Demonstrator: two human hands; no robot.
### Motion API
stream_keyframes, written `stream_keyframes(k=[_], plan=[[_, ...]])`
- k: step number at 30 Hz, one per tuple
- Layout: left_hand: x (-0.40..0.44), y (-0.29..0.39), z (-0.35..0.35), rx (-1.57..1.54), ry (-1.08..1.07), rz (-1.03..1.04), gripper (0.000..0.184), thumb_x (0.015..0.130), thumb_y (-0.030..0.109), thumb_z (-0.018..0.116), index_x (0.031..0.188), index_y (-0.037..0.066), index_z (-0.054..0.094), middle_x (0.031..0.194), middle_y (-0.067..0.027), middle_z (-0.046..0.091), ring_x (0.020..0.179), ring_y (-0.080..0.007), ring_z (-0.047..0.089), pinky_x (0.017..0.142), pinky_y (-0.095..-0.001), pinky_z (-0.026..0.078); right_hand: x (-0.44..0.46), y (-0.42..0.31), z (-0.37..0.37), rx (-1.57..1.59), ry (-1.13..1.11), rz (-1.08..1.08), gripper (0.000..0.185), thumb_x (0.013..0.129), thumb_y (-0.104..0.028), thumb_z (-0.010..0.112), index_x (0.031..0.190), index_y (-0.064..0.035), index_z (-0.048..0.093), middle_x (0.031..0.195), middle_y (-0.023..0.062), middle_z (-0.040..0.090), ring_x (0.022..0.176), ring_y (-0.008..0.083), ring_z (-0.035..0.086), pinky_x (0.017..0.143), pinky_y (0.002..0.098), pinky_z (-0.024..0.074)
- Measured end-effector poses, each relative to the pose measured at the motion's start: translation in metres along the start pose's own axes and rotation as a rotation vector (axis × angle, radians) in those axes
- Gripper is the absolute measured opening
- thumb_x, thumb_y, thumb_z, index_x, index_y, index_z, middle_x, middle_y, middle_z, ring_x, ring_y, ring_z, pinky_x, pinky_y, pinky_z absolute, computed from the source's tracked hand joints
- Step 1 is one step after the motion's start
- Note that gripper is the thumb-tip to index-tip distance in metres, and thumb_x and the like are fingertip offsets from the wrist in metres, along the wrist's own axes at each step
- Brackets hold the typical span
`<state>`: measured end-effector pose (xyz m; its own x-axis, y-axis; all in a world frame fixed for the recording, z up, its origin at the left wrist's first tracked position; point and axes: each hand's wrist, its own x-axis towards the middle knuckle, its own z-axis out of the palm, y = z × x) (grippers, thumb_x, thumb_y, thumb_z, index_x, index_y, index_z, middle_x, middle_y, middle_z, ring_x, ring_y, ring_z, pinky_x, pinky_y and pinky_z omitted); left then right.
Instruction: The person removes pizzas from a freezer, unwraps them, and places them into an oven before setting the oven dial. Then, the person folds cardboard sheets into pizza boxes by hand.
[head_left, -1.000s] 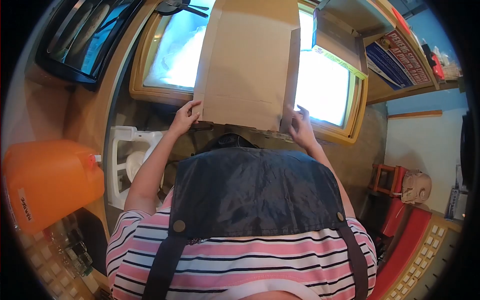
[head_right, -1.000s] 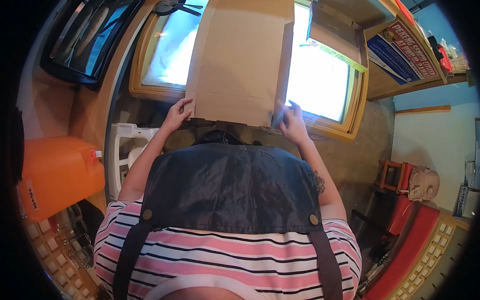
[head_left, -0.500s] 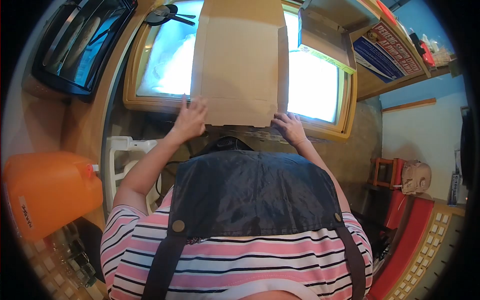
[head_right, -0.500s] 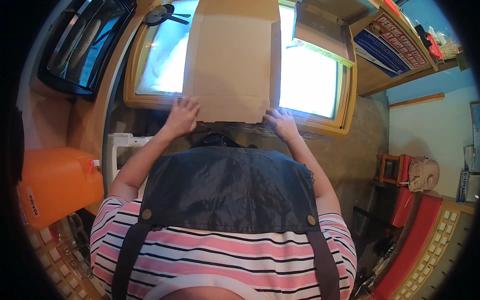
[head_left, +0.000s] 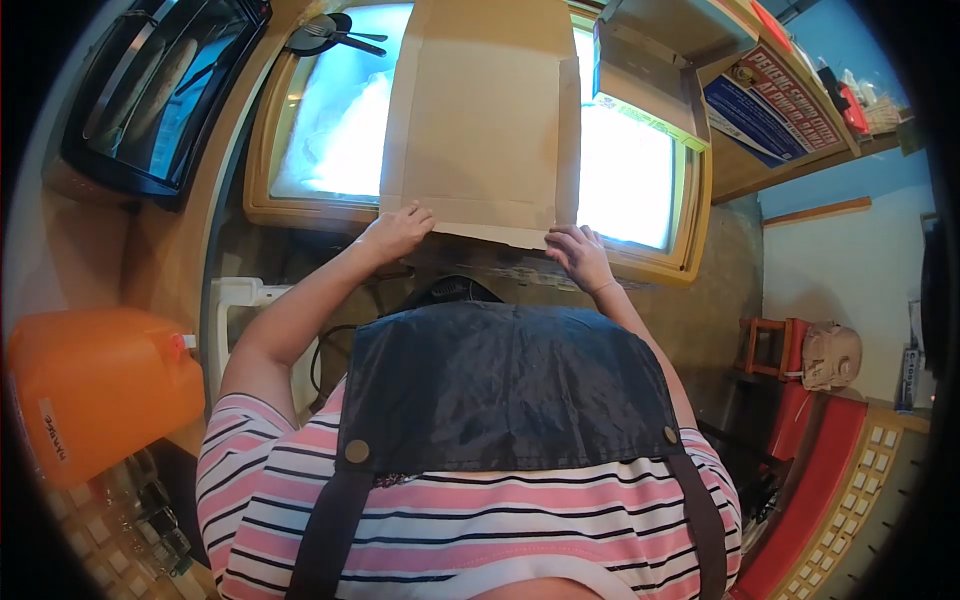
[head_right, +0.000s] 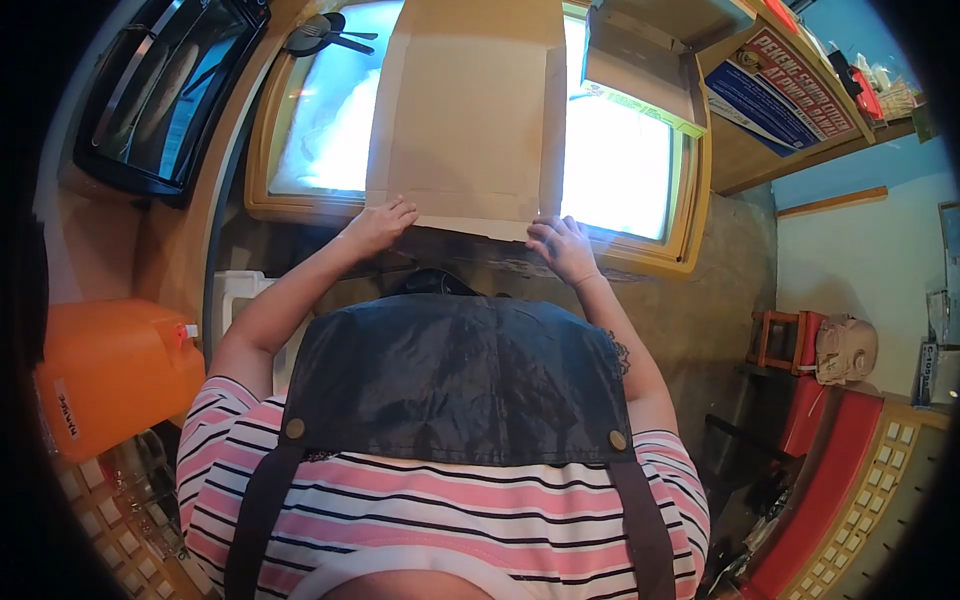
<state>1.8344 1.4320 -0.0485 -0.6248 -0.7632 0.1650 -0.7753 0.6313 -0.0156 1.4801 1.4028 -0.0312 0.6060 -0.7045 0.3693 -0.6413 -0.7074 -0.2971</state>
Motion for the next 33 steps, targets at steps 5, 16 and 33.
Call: stream_keyframes(k=[5, 16, 33], plan=[[0.008, -0.021, 0.002, -0.204, -0.082, -0.119, 0.022, 0.073, 0.007, 0.050, 0.094, 0.006, 0.055, 0.095, -0.0094, 0.053, 0.091, -0.0287, 0.053, 0.072, -0.0378, 0.047, 0.013, -0.020, -0.006, -0.375, 0.038, -0.028, 0.018, 0.072, -0.033, 0.061, 0.081, -0.0179, 0.059, 0.087, -0.0010, 0.054, 0.087, 0.0209, 0.048, 0.083, 0.0462, 0.0280], [-0.037, -0.047, -0.015, -0.247, 0.364, -0.581, 0.035, 0.081, 0.014, 0.049, 0.116, 0.014, 0.047, 0.099, -0.0120, 0.055, 0.103, -0.0275, 0.046, 0.088, -0.0401, 0.037, 0.005, 0.007, 0.002, -0.001, 0.018, 0.237, 0.037, 0.075, -0.033, 0.060, 0.106, -0.0148, 0.054, 0.107, 0.0132, 0.045, 0.101, 0.0333, 0.042, 0.089, 0.0445, 0.0326], [-0.014, -0.040, -0.036, -1.763, 0.233, -1.133, 0.027, 0.077, 0.006, 0.048, 0.101, -0.003, 0.057, 0.086, -0.0059, 0.060, 0.066, -0.0117, 0.054, 0.060, -0.0248, 0.046, 0.028, 0.047, 0.023, 0.639, -0.170, 0.609, 0.028, 0.073, 0.000, 0.052, 0.099, -0.0069, 0.059, 0.101, 0.0120, 0.059, 0.098, 0.0212, 0.054, 0.081, 0.0295, 0.0443]])
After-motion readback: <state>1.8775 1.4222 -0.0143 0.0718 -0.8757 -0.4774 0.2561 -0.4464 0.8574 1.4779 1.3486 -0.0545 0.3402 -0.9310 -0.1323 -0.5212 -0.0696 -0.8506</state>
